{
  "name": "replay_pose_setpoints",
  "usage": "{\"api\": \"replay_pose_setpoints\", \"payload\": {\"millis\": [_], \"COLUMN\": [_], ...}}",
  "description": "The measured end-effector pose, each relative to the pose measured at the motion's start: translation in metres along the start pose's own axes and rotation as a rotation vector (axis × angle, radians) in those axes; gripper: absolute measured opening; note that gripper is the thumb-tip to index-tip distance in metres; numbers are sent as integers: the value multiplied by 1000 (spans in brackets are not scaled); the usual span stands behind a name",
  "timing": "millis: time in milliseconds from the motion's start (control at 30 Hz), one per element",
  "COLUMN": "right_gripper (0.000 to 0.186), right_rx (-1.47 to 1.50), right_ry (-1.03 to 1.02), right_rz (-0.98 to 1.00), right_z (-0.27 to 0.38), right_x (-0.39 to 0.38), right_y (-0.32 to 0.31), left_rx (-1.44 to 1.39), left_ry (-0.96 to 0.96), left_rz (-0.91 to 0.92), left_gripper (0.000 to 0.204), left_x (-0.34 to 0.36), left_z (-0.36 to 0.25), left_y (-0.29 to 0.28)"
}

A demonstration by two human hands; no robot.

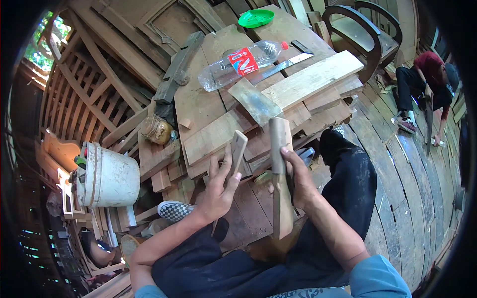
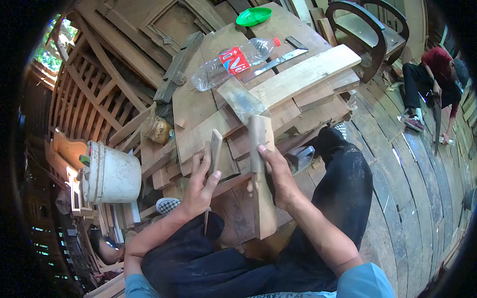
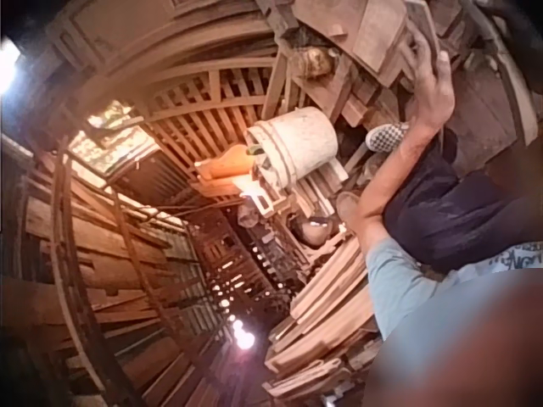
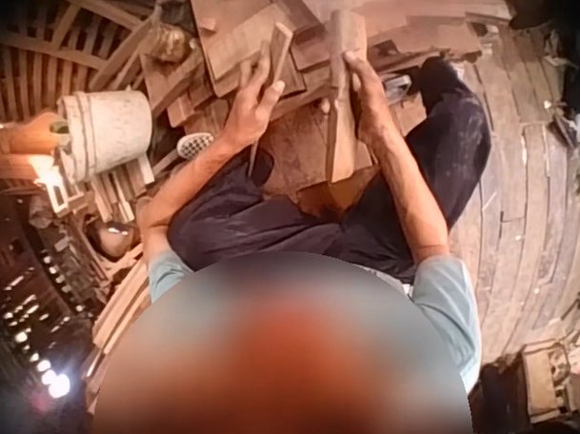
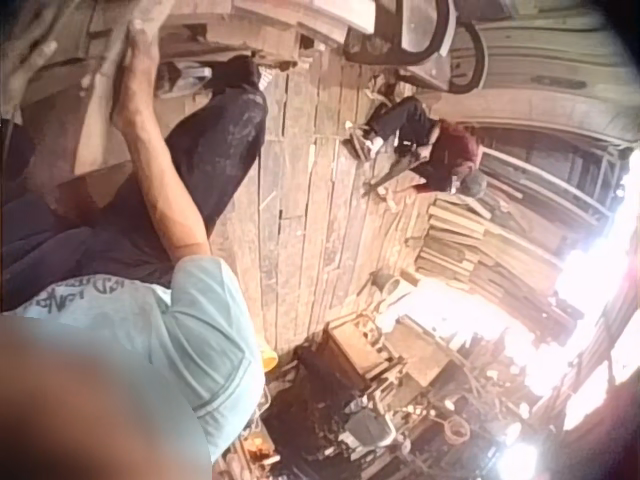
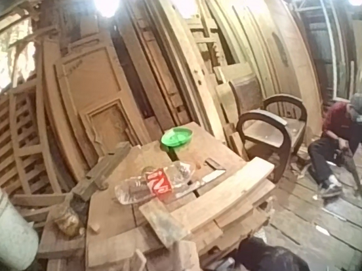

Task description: Shave a piece of wood using a traditional hand plane.

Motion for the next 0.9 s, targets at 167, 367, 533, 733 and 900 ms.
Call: {"api": "replay_pose_setpoints", "payload": {"millis": [167, 367, 533, 733, 900], "right_gripper": [57, 56, 55, 66, 61], "right_rx": [31, 42, 34, 45, 130], "right_ry": [20, -13, -84, -93, 0], "right_rz": [-90, 3, 36, -5, -109], "right_z": [-9, -6, -5, 8, 2], "right_x": [8, 5, 9, 2, 7], "right_y": [-9, -5, -10, 0, -34], "left_rx": [-204, -401, -576, -27, 99], "left_ry": [77, 117, 3, 102, -233], "left_rz": [-159, -351, -518, -517, 2], "left_gripper": [64, 55, 60, 64, 51], "left_x": [2, 10, 35, 88, 78], "left_z": [-6, 0, -3, 58, 66], "left_y": [2, -3, -50, -132, -91]}}
Point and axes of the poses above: each hand's wrist, its own x-axis towards the middle knuckle, its own y-axis out of the palm, z = x × y, the point moved 4 cm from there along x, towards the middle knuckle, and after that the axes turned 13 degrees about z, right-handed, at the moved point
